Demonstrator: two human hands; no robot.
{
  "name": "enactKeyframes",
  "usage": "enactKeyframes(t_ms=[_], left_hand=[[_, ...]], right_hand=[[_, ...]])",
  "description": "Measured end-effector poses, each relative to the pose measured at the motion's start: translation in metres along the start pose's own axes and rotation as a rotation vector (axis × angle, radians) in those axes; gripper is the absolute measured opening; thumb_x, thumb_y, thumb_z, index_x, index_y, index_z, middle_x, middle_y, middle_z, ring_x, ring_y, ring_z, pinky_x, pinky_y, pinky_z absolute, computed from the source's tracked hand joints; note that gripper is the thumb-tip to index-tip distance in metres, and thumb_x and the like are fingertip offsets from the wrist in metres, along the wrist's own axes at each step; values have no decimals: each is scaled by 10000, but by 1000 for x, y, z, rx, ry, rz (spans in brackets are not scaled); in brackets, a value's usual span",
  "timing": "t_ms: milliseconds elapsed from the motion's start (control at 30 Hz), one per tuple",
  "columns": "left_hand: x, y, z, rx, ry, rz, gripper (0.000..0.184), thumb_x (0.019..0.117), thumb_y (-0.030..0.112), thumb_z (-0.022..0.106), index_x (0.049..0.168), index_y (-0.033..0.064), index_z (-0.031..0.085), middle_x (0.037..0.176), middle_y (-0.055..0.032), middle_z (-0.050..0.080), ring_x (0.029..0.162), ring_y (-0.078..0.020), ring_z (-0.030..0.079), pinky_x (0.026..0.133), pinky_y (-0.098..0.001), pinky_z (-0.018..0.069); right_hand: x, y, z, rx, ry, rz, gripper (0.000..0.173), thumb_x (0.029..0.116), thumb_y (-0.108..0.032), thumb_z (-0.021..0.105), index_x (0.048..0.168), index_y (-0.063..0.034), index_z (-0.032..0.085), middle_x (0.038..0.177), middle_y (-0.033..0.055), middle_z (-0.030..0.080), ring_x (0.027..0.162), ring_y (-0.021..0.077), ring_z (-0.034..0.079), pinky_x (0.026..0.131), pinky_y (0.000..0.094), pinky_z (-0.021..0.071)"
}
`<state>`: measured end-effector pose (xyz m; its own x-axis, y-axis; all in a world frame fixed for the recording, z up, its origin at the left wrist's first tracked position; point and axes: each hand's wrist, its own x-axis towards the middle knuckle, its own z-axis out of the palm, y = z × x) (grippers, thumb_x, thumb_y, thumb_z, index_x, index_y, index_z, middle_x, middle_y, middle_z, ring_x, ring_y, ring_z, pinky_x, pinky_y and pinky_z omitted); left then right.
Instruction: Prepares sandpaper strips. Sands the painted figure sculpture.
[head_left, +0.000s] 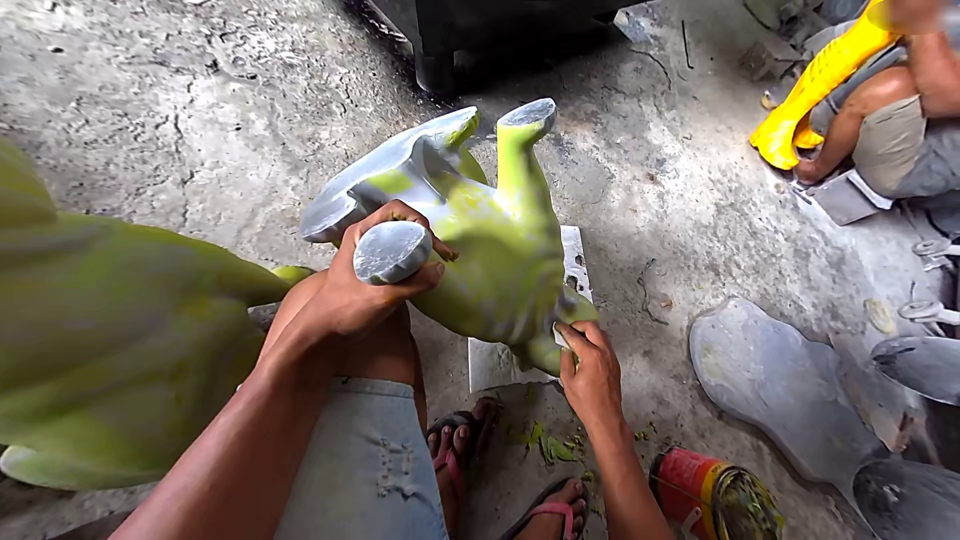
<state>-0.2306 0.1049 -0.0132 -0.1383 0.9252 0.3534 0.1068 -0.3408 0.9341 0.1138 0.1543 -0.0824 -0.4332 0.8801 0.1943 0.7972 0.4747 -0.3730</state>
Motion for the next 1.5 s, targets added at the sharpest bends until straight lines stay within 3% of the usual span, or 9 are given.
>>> enactKeyframes(t_ms=[500,567,733,833,967,1167,1333,1500], left_hand=[[-1,4,2,40,10,-26,375,788,217,752,1112,158,573,1011,-49,722,948,-212,717,860,-375,612],[0,4,3,36,9,-25,372,790,215,757,1108,162,573,1009,-40,727,947,-203,717,857,-364,610],[-1,-1,0,10,15,-28,384,787,197,756,1121,154,572,1022,-62,716,955,-228,715,864,-387,613],[-1,-2,-1,21,11,-20,379,797,208,754,1124,164,567,1021,-48,719,956,-219,715,862,-380,612],[0,-5,-3,13,-1,-9,375,804,227,753,1124,171,565,1034,-45,712,972,-221,712,878,-393,611],[-1,-6,-4,22,-18,17,367,816,226,752,1127,172,564,1038,-37,703,978,-210,708,884,-388,610],[0,-9,-7,44,-31,21,361,835,245,744,1144,176,572,1066,-39,699,1008,-226,702,909,-415,605],[0,-8,-6,43,7,-34,334,834,231,731,1126,184,574,1055,-31,695,992,-210,701,891,-403,607]], right_hand=[[-34,-1,6,44,11,-57,358,930,-158,595,1236,-255,755,1171,-22,680,1107,132,637,887,348,583],[-34,1,0,135,43,-38,346,934,-159,591,1219,-254,763,1160,-37,690,1089,101,650,872,339,595],[-29,22,-27,445,220,160,283,970,-120,585,1196,-146,753,1132,-8,715,1003,100,687,848,342,614],[-29,39,-29,383,183,185,306,985,-137,589,1251,-153,739,1168,-8,719,1048,85,685,898,332,605],[-25,43,-23,278,107,78,325,978,-111,586,1259,-166,738,1188,-18,714,1072,70,678,911,326,603],[-24,38,-18,192,131,60,364,949,-103,606,1278,-189,735,1215,-1,667,1043,90,663,851,337,610],[-37,54,-29,307,243,201,246,985,-128,624,1187,-146,764,1171,-9,719,1038,76,686,878,309,608],[-58,74,-23,386,242,313,169,977,-158,643,1078,-110,770,1110,-6,729,967,80,696,830,303,608]])
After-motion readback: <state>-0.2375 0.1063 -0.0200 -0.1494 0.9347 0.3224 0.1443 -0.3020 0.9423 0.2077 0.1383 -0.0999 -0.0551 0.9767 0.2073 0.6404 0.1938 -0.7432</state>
